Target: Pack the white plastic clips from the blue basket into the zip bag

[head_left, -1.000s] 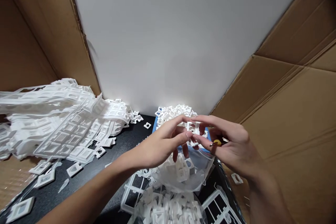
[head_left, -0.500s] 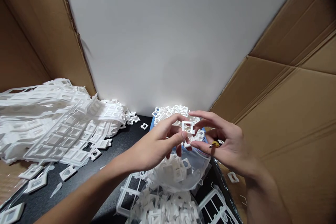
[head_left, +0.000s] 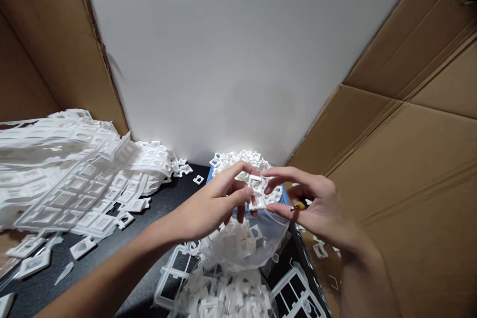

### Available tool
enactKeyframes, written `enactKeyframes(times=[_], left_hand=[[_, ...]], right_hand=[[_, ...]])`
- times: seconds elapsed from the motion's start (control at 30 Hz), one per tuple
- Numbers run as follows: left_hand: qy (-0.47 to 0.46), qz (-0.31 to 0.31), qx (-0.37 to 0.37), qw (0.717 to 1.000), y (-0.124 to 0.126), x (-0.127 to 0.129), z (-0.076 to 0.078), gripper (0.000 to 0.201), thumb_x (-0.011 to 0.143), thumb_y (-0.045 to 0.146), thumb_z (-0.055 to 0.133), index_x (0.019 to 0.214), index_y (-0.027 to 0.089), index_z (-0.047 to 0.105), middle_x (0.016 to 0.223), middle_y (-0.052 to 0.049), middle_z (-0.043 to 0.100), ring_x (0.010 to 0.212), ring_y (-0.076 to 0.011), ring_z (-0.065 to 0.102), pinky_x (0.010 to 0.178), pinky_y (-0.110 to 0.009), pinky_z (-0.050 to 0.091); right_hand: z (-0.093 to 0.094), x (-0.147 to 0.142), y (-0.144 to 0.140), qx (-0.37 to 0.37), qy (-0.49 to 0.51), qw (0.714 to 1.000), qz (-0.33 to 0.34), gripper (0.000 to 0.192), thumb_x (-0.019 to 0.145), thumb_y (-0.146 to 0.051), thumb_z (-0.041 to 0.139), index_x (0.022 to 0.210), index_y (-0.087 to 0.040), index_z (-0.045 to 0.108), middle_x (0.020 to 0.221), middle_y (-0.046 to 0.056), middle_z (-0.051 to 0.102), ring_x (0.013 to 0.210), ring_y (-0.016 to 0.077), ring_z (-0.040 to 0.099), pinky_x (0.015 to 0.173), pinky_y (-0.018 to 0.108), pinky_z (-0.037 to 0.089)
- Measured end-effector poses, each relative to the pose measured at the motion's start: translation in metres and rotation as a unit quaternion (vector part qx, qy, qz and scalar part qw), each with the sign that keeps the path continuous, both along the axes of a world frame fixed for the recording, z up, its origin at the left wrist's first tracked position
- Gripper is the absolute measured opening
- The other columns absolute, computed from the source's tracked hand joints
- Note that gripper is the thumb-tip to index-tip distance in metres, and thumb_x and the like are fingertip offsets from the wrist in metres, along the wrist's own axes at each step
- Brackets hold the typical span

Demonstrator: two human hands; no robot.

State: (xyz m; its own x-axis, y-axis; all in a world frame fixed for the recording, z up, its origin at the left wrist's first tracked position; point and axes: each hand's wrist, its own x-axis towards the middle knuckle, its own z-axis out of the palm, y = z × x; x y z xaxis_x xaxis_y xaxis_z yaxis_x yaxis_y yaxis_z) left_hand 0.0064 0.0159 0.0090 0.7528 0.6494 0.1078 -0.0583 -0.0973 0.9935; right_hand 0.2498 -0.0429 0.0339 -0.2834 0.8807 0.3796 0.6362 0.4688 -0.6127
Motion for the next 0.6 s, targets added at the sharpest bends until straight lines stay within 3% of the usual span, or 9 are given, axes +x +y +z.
enactKeyframes(times=[0.1, 0.2, 0.3, 0.37, 0.5, 0.6], left_hand=[[0.017, 0.009, 0.024, 1.0, 0.001, 0.0, 0.0, 0.028, 0.111, 0.041, 0.052, 0.135, 0.025, 0.051, 0.089, 0.001, 0.064, 0.076, -0.0149, 0.058, 0.069, -0.028, 0.047], [0.099, 0.006, 0.134, 0.986, 0.001, -0.001, 0.004, 0.022, 0.112, 0.036, 0.048, 0.13, 0.024, 0.055, 0.088, 0.0, 0.065, 0.078, -0.0163, 0.059, 0.072, -0.029, 0.046], [0.209, -0.022, 0.274, 0.938, 0.0, -0.003, 0.006, 0.018, 0.111, 0.03, 0.047, 0.11, 0.021, 0.063, 0.078, 0.001, 0.061, 0.068, -0.0163, 0.053, 0.063, -0.029, 0.038], [0.253, -0.049, 0.325, 0.91, 0.0, -0.004, 0.004, 0.02, 0.11, 0.028, 0.048, 0.108, 0.021, 0.066, 0.075, 0.001, 0.061, 0.064, -0.0168, 0.054, 0.059, -0.03, 0.033], [0.292, -0.096, 0.362, 0.88, 0.0, -0.008, -0.002, 0.021, 0.107, 0.029, 0.052, 0.109, 0.021, 0.072, 0.075, -0.001, 0.066, 0.064, -0.0194, 0.061, 0.056, -0.03, 0.032], [0.293, -0.134, 0.338, 0.884, -0.002, -0.014, 0.0, 0.031, 0.11, 0.042, 0.051, 0.111, 0.023, 0.075, 0.081, -0.004, 0.072, 0.067, -0.0216, 0.067, 0.056, -0.03, 0.037]], right_hand=[[0.0, 0.005, 0.001, -0.009, -0.013, 0.999, -0.03, 0.034, 0.094, -0.042, 0.081, 0.127, -0.033, 0.075, 0.093, 0.0, 0.075, 0.058, 0.0111, 0.05, 0.054, 0.028, 0.045], [-0.001, 0.009, 0.007, -0.021, -0.025, 0.997, -0.074, 0.028, 0.1, -0.042, 0.073, 0.126, -0.033, 0.075, 0.092, 0.001, 0.076, 0.071, 0.0158, 0.063, 0.063, 0.03, 0.05], [-0.008, 0.017, 0.02, -0.04, -0.06, 0.991, -0.109, 0.026, 0.1, -0.04, 0.071, 0.125, -0.032, 0.076, 0.096, 0.002, 0.077, 0.082, 0.0191, 0.069, 0.071, 0.032, 0.052], [-0.017, 0.025, 0.03, -0.062, -0.105, 0.984, -0.127, 0.024, 0.099, -0.039, 0.072, 0.121, -0.031, 0.077, 0.095, 0.002, 0.077, 0.082, 0.0196, 0.069, 0.075, 0.032, 0.051], [-0.04, 0.041, 0.051, -0.106, -0.202, 0.961, -0.157, 0.02, 0.095, -0.034, 0.073, 0.113, -0.03, 0.08, 0.097, 0.003, 0.078, 0.086, 0.0208, 0.07, 0.075, 0.03, 0.045], [-0.06, 0.047, 0.064, -0.124, -0.243, 0.945, -0.178, 0.02, 0.093, -0.03, 0.072, 0.11, -0.03, 0.082, 0.098, 0.003, 0.079, 0.088, 0.0211, 0.071, 0.073, 0.028, 0.042]])
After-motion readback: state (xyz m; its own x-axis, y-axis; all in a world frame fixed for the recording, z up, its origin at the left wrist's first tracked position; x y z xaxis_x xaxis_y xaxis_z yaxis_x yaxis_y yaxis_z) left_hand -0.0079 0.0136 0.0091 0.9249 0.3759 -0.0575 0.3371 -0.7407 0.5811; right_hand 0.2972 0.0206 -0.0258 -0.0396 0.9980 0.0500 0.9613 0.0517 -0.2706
